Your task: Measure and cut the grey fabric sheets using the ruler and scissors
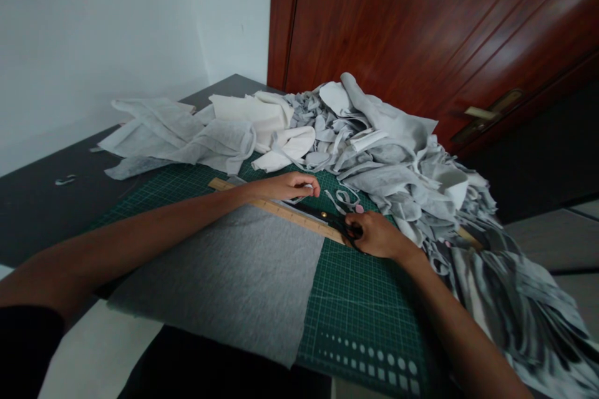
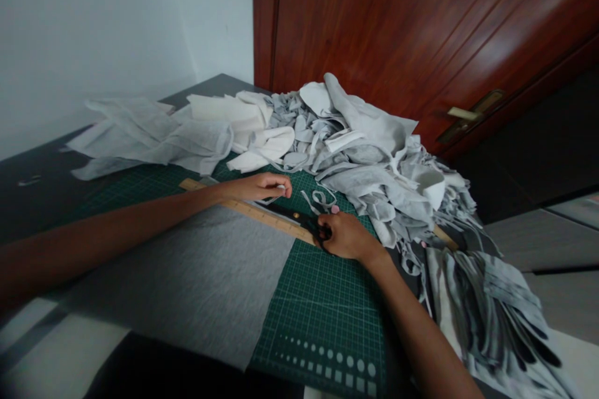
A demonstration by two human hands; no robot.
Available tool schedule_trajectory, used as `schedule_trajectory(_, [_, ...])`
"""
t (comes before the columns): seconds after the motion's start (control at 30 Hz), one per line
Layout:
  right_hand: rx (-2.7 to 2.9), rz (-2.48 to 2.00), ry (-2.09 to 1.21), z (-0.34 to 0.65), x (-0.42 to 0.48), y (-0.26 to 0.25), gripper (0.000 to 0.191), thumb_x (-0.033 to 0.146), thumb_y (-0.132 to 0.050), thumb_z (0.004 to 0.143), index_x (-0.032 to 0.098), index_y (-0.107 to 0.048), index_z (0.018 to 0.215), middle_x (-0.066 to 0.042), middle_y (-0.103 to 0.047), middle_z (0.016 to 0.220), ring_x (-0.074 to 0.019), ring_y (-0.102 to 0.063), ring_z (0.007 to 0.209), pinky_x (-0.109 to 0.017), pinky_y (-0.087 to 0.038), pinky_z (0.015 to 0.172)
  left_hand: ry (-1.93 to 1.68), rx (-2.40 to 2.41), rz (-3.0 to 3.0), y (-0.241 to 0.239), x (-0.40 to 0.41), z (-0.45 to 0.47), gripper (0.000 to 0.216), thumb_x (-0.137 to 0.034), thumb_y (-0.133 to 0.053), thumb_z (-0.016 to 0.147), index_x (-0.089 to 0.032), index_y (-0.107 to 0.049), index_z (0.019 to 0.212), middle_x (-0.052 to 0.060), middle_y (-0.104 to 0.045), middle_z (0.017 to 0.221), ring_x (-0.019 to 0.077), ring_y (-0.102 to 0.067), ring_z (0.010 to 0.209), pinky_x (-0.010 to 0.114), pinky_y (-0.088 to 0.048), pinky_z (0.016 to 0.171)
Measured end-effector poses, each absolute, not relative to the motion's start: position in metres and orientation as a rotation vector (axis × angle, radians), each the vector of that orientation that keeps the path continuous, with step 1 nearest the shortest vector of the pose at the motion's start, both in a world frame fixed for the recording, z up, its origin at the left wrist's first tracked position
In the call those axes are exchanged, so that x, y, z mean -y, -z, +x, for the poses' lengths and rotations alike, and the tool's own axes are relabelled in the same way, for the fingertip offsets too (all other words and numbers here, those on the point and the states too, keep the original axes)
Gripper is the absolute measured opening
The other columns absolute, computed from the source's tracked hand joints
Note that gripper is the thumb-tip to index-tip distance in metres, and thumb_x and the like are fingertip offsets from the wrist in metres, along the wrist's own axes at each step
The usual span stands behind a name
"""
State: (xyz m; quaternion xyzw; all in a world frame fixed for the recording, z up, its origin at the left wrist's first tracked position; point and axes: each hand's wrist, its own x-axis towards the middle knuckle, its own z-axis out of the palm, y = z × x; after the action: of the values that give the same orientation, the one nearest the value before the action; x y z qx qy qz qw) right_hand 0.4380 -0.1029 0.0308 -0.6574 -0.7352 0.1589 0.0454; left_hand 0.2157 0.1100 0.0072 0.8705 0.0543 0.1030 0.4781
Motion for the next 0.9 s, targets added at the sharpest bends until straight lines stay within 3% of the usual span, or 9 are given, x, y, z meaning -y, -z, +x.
schedule_trajectory(0.27, [2.251, -1.989, -0.486, 0.4399, 0.1025, -0.0291, 0.015, 0.019, -0.069, 0.080, 0.022, -0.056, 0.073, 0.000, -0.064, 0.067, -0.0152, -0.055, 0.062, -0.026, -0.031, 0.061, -0.317, -0.129, 2.117, -0.0069, -0.1059, 0.2172, 0.022, -0.033, -0.058, 0.100, -0.017, -0.069, 0.111, 0.002, -0.063, 0.091, 0.0129, -0.053, 0.077, 0.024, -0.039, 0.071])
schedule_trajectory(0.4, [2.245, -1.994, -0.498, 0.4394, 0.1024, -0.0298, 0.016, 0.019, -0.069, 0.080, 0.022, -0.056, 0.073, 0.000, -0.064, 0.067, -0.0153, -0.056, 0.063, -0.026, -0.031, 0.061, -0.253, -0.116, 2.116, -0.0067, -0.1072, 0.2172, 0.030, -0.038, -0.057, 0.102, -0.016, -0.074, 0.115, 0.002, -0.065, 0.088, 0.0116, -0.051, 0.071, 0.024, -0.036, 0.066])
schedule_trajectory(0.67, [2.225, -2.007, -0.516, 0.4381, 0.1034, -0.0315, 0.016, 0.020, -0.069, 0.081, 0.022, -0.056, 0.072, 0.001, -0.063, 0.066, -0.0145, -0.054, 0.061, -0.026, -0.031, 0.060, -0.195, -0.111, 2.101, -0.0098, -0.1080, 0.2151, 0.039, -0.046, -0.054, 0.105, -0.016, -0.079, 0.109, 0.004, -0.066, 0.083, 0.0116, -0.053, 0.068, 0.024, -0.036, 0.062])
schedule_trajectory(0.9, [2.220, -2.023, -0.513, 0.4372, 0.1034, -0.0331, 0.014, 0.021, -0.070, 0.080, 0.022, -0.058, 0.073, 0.000, -0.065, 0.068, -0.0153, -0.056, 0.062, -0.027, -0.032, 0.061, -0.219, -0.099, 2.121, -0.0076, -0.1088, 0.2153, 0.035, -0.043, -0.055, 0.105, -0.017, -0.078, 0.104, 0.002, -0.065, 0.082, 0.0113, -0.053, 0.068, 0.023, -0.035, 0.062])
